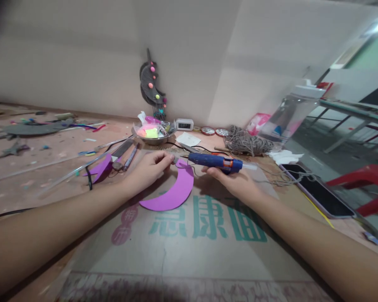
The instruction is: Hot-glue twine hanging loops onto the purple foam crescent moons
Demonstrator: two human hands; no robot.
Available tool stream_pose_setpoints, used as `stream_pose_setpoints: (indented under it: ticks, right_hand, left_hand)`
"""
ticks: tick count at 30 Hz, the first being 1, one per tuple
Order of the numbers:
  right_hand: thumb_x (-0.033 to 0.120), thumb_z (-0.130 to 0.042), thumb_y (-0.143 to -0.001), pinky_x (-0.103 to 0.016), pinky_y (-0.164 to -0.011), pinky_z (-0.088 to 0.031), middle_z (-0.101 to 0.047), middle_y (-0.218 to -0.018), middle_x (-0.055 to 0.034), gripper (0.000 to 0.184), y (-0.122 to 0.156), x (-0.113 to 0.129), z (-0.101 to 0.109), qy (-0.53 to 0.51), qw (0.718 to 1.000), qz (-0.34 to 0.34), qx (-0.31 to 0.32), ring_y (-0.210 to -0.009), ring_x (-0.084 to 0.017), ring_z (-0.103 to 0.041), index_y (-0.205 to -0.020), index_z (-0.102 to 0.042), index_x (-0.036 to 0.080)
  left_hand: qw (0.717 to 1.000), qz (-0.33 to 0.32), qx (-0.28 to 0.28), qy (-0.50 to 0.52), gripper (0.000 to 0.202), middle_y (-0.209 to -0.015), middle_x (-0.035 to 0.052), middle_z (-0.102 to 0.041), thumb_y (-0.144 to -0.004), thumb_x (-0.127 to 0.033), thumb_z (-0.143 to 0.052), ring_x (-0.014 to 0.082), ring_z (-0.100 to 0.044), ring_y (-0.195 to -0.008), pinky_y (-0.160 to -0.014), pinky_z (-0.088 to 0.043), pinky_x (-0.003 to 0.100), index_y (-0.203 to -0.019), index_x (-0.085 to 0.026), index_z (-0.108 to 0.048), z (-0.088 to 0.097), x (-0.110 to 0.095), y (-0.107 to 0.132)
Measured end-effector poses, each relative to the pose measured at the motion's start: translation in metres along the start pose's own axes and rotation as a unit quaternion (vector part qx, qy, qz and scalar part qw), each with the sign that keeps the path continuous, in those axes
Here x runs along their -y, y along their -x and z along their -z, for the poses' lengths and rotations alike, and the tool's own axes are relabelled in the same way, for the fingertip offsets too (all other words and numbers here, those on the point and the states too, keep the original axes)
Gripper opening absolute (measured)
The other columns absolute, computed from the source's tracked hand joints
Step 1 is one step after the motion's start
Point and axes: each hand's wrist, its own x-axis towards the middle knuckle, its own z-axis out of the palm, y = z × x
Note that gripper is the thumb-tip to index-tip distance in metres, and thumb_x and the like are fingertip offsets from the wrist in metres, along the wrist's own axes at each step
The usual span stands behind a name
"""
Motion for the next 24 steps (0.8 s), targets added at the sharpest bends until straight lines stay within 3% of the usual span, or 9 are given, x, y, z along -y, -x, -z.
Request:
stream_pose_setpoints:
  ticks: [3,9,24]
  right_hand:
    - [0.047,-0.057,-0.077,-0.035,-0.077,-0.057,-0.075,-0.088,-0.0023,0.026,0.003,0.001,-0.004,-0.019,1.000,0.017,0.002,-0.086,-0.025,-0.070,-0.085,-0.072,0.027]
    - [0.048,-0.060,-0.074,-0.036,-0.073,-0.057,-0.073,-0.078,-0.0032,0.025,0.005,-0.003,-0.010,-0.026,1.000,-0.009,0.001,-0.078,-0.025,-0.070,-0.071,-0.066,0.024]
    - [0.042,-0.069,-0.066,-0.041,-0.081,-0.056,-0.072,-0.082,-0.0037,0.020,0.002,0.003,-0.013,-0.022,0.998,0.000,-0.056,-0.087,-0.028,-0.069,-0.078,-0.062,0.027]
  left_hand:
    - [1.000,0.001,0.001,-0.004,0.036,-0.063,-0.0033,-0.048,-0.090,-0.043,-0.046,0.0123,-0.046,-0.063,-0.061,-0.031,0.025,-0.065,-0.018,-0.049,0.000,0.000,0.000]
    - [1.000,-0.004,-0.002,0.005,0.035,-0.063,-0.0032,-0.048,-0.090,-0.043,-0.046,0.0125,-0.045,-0.063,-0.062,-0.032,0.025,-0.066,-0.018,-0.049,-0.001,0.000,0.000]
    - [1.000,-0.021,-0.005,0.001,0.035,-0.063,-0.0023,-0.048,-0.088,-0.043,-0.045,0.0137,-0.046,-0.065,-0.060,-0.032,0.025,-0.065,-0.018,-0.050,-0.002,0.003,0.000]
